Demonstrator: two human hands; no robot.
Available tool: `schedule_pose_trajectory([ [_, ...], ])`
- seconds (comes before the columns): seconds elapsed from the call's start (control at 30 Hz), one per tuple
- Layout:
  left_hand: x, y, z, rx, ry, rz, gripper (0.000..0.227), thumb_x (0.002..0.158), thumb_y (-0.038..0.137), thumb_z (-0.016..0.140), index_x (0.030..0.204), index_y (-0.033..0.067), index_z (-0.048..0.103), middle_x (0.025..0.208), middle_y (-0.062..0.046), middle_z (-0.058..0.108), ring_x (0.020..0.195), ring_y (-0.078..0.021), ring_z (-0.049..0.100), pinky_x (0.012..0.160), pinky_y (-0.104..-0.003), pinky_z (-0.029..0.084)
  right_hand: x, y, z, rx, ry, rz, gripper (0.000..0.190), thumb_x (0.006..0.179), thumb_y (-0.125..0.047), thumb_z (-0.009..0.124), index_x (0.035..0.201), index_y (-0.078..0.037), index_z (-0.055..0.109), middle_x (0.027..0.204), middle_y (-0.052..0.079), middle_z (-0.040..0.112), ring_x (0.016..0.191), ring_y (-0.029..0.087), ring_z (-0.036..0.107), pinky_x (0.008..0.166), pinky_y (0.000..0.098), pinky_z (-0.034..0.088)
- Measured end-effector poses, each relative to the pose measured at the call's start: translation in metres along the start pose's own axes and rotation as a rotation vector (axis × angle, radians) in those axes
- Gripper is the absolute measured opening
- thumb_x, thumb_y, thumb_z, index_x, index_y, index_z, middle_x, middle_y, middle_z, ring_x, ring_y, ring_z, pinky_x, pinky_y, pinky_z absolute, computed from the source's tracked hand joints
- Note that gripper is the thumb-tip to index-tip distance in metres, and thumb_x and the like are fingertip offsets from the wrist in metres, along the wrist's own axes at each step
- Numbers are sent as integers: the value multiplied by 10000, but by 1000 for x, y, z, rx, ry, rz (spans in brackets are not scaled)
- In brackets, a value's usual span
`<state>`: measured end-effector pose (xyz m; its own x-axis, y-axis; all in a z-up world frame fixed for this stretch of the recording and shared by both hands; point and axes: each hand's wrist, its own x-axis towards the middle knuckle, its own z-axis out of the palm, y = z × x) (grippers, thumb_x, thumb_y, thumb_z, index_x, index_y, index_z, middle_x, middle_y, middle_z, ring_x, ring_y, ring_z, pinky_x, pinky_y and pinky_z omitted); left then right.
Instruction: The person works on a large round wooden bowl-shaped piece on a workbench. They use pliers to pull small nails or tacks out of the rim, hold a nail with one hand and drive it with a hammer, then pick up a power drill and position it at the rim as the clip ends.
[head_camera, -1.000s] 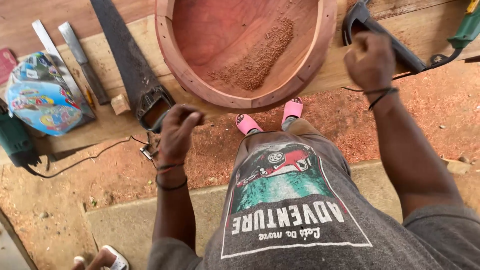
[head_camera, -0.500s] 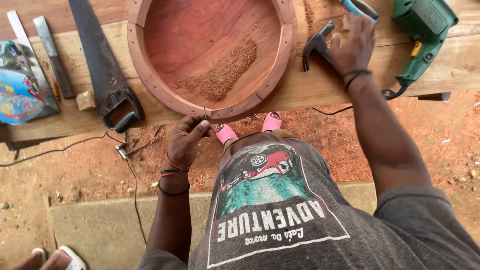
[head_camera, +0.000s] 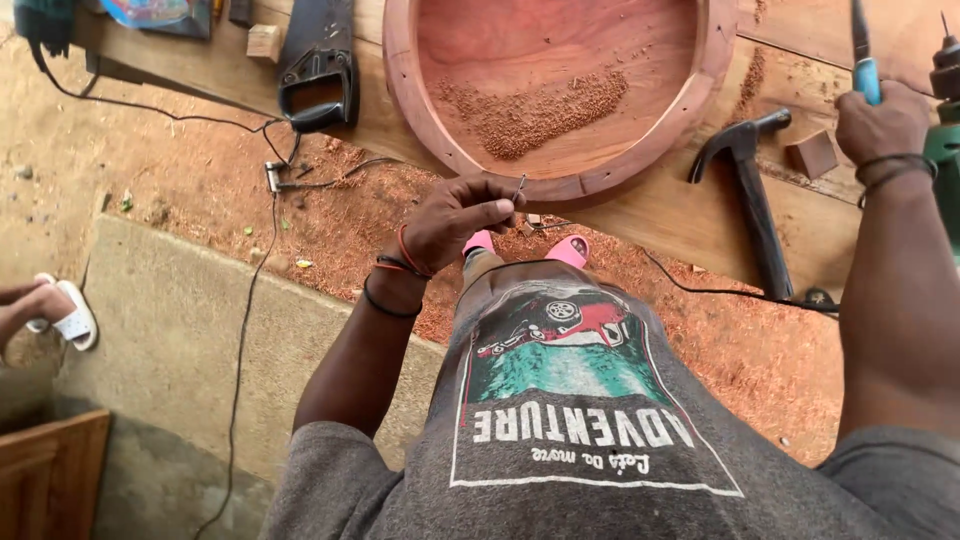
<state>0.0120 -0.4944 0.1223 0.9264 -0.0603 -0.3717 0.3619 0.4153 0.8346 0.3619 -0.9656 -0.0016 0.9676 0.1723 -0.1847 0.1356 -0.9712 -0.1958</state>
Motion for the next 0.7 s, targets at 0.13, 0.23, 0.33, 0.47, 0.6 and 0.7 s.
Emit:
schedule_pose_trajectory([
  [0.13,12,-6,-1,-10,-78,5,210,986,126,697,1143,-11,724,970,-77,761,889,-136,699,851,-289,567,-91,-74,-41,924,-184,15,182,1131,-187,566,1162,-40,668,1080,132,714,838,183,678,722,337,568],
  [0.23,23,-2,3,-80,-166,-16,220,987,112,701,1163,-19,712,967,-84,754,899,-144,705,864,-303,572,-174,-141,-52,1313,-440,-240,212,1042,-105,571,1222,-8,627,1240,118,683,1000,165,675,870,310,561],
  [0.33,37,1,8,-85,-223,-55,235,980,99,702,1182,-21,708,963,-80,745,877,-143,704,831,-306,575,-223,-175,-37,1343,-590,-195,352,942,-8,578,1285,9,659,1329,117,684,1055,162,658,897,331,544],
  [0.47,47,8,16,-31,-297,-81,237,975,86,703,1187,-21,708,984,-67,741,872,-132,703,828,-294,576,-250,-204,-42,1245,-641,-289,478,918,21,573,1395,-19,570,1410,75,633,1183,103,589,997,276,482],
  [0.6,51,13,23,8,-357,-78,222,993,81,702,1186,-28,708,998,-49,734,891,-114,687,844,-280,566,-258,-214,-55,1077,-657,-368,567,905,18,565,1468,-35,534,1359,66,678,1163,84,588,1019,247,455],
  [0.7,52,10,26,29,-354,-89,222,984,76,694,1181,-24,708,1000,-36,735,878,-102,679,827,-271,564,-263,-216,-56,967,-789,-153,599,927,21,605,1522,-52,622,1034,292,512,933,190,475,859,316,435],
])
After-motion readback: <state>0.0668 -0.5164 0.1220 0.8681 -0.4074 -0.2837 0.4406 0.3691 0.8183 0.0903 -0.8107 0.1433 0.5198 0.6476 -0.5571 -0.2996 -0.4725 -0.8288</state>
